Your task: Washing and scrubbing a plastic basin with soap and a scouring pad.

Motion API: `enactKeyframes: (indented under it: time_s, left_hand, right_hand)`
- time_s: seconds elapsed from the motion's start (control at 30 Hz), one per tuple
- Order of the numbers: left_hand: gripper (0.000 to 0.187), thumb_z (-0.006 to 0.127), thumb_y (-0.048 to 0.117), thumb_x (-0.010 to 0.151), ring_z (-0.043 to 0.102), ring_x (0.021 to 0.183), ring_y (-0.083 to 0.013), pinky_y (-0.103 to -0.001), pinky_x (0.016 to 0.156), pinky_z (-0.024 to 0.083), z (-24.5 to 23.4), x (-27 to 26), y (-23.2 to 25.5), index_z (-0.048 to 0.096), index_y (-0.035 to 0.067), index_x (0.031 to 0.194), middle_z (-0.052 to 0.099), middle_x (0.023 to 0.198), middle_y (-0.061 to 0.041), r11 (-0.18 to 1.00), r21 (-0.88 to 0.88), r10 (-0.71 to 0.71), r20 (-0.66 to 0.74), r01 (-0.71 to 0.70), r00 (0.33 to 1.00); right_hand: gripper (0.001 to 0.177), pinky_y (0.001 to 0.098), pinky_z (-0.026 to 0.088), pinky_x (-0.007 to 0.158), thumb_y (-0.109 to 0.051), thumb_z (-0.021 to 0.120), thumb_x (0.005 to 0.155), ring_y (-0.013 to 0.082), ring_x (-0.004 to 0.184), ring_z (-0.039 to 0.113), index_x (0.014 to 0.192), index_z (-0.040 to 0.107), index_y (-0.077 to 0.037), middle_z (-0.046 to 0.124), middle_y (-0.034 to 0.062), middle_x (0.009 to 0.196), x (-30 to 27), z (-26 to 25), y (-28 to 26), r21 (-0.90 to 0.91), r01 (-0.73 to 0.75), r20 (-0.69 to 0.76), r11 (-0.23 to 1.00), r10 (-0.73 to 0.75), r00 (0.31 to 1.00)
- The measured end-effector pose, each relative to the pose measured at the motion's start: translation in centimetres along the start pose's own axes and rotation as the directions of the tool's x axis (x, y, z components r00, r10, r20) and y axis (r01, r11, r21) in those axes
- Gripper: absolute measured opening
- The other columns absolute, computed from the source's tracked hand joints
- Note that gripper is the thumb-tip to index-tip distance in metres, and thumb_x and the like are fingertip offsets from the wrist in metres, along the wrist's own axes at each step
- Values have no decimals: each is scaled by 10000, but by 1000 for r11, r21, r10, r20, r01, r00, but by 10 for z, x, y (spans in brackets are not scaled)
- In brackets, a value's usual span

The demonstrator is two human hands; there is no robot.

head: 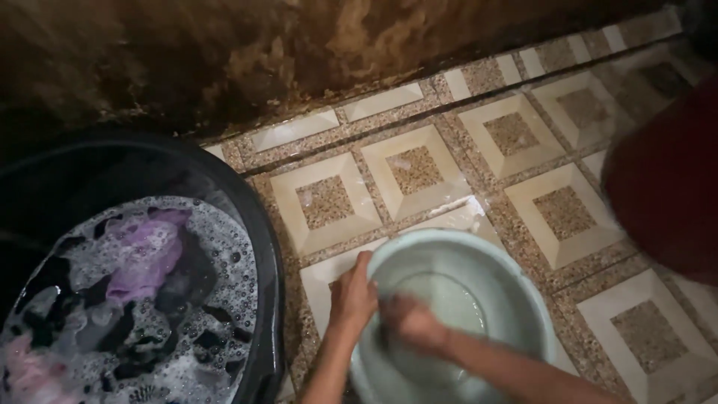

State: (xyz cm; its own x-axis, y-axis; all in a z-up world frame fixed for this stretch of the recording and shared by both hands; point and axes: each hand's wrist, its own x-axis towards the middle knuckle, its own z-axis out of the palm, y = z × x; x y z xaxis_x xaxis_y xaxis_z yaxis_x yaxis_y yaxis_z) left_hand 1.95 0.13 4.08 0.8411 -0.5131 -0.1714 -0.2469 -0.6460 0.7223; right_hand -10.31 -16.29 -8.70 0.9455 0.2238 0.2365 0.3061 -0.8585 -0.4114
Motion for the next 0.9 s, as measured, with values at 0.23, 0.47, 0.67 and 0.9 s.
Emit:
enactKeyframes:
  time_s: [0.23,0.47,0.67,0.9]
  left_hand:
    - [602,710,76,842,664,1021,-460,-558,854,510,0,9,-3,491,176,1394,719,1089,-214,993,-22,114,29,-113,993]
    - [560,713,105,851,659,1005,-465,-595,832,483,3,8,-1,489,169,1360,724,1038,-198,998,40,47,40,-48,998]
    - [591,654,52,832,677,1020,-456,-542,863,519,3,4,-13,480,141,1390,732,1062,-219,991,-111,71,17,-69,997]
    - [616,678,16,774,669,1063,-447,-512,867,533,4,-9,6,546,199,1347,734,1144,-202,961,-276,-90,-188,35,978]
  right_hand:
    - [136,457,520,752,-232,691,735,326,929,621,829,711,-136,643,63,979,10,-20,-2,-90,295,3,951,-296,955]
    - [130,458,535,720,-273,692,794,286,869,645,889,741,-198,639,40,928,3,13,22,-44,57,-13,997,-57,998]
    - [166,435,524,610,-222,625,825,293,846,648,972,687,-175,637,76,904,28,-38,35,-433,219,206,874,-140,968]
    - [126,435,584,654,-200,624,842,287,795,697,868,725,-129,677,132,936,-92,-42,11,-592,-367,317,718,625,713]
